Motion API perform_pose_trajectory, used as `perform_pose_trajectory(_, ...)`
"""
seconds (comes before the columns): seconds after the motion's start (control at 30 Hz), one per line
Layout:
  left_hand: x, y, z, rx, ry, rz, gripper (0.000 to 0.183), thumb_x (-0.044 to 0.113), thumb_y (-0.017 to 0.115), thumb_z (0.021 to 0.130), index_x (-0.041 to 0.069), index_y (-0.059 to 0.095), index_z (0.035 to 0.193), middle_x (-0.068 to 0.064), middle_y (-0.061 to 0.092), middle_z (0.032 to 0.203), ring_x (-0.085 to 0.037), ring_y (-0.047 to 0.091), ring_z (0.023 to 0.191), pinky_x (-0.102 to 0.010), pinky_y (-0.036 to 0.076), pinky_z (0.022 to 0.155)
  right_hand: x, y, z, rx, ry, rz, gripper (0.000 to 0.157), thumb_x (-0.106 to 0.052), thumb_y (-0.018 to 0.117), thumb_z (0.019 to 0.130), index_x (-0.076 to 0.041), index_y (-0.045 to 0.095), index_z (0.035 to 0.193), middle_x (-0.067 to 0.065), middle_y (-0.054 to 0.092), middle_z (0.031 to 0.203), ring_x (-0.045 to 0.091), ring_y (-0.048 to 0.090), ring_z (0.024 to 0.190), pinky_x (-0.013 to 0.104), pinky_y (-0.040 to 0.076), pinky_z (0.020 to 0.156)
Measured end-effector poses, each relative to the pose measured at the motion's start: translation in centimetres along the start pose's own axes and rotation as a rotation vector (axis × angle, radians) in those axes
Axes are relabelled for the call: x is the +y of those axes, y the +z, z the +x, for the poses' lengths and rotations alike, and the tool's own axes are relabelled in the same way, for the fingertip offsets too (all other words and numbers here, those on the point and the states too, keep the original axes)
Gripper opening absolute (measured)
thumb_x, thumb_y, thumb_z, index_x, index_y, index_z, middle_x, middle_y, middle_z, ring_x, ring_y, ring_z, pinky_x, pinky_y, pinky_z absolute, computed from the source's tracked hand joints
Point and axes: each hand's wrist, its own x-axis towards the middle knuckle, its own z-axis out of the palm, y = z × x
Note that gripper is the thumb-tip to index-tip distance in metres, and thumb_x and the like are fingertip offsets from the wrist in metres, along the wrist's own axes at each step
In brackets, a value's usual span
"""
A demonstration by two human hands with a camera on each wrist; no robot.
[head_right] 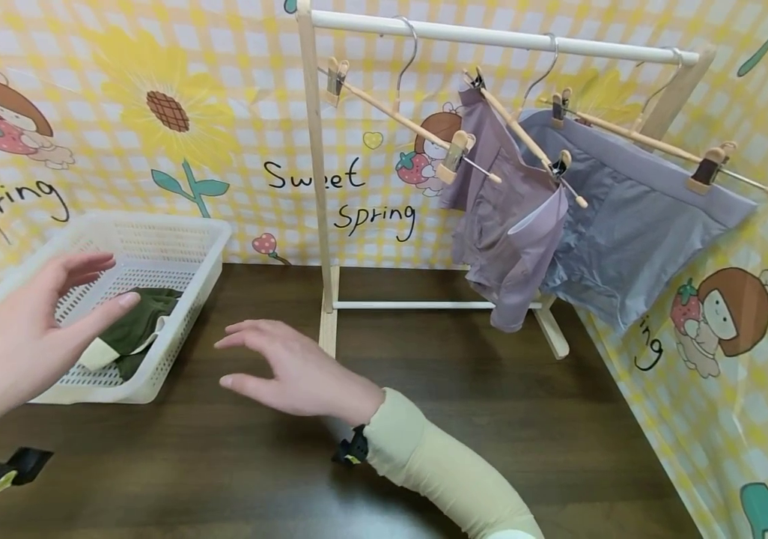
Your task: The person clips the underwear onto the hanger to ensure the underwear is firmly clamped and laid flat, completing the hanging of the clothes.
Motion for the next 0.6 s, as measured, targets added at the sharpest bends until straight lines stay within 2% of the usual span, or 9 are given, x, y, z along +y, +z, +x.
perform_pose_trajectory(0.17,-0.9,-0.2,-0.6,-0.01,-0.041,0.018,0.075,0.041,0.065,0.1,0.003,0.033,0.156,-0.028,0.042,0.151,-0.051,0.035,0.136,-0.072,0.027,0.1,-1.1,2.0,1.5,-0.046,-0.046,-0.113,0.046,-0.039,0.06,0.103,-0.017,0.057,0.143,-0.003,0.043,0.155,0.004,0.021,0.147,0.021,0.016,0.116)
perform_pose_trajectory(0.33,-1.3,-0.4,-0.8,-0.003,-0.065,0.037,0.076,0.042,0.063,0.101,0.003,0.031,0.157,-0.028,0.041,0.152,-0.052,0.035,0.137,-0.074,0.028,0.098,-2.1,3.9,3.9,-0.103,-0.13,-0.32,0.058,-0.042,0.058,0.103,-0.015,0.046,0.154,0.0,0.036,0.161,0.006,0.015,0.15,0.018,0.007,0.116)
perform_pose_trajectory(0.47,-1.6,-0.4,-0.4,-0.002,-0.071,0.041,0.077,0.044,0.063,0.101,0.003,0.03,0.158,-0.027,0.041,0.153,-0.052,0.035,0.138,-0.074,0.028,0.097,-2.7,5.7,6.5,-0.158,-0.19,-0.487,0.059,-0.046,0.054,0.104,-0.016,0.045,0.155,0.001,0.038,0.16,0.01,0.021,0.15,0.018,0.004,0.116)
perform_pose_trajectory(0.6,-2.1,-0.4,0.7,0.019,-0.076,0.023,0.076,0.043,0.061,0.102,0.003,0.03,0.157,-0.026,0.041,0.153,-0.052,0.036,0.137,-0.074,0.03,0.096,-3.1,7.3,8.9,-0.212,-0.237,-0.572,0.051,-0.048,0.05,0.106,-0.019,0.054,0.149,-0.004,0.049,0.151,0.009,0.032,0.145,0.018,0.007,0.116)
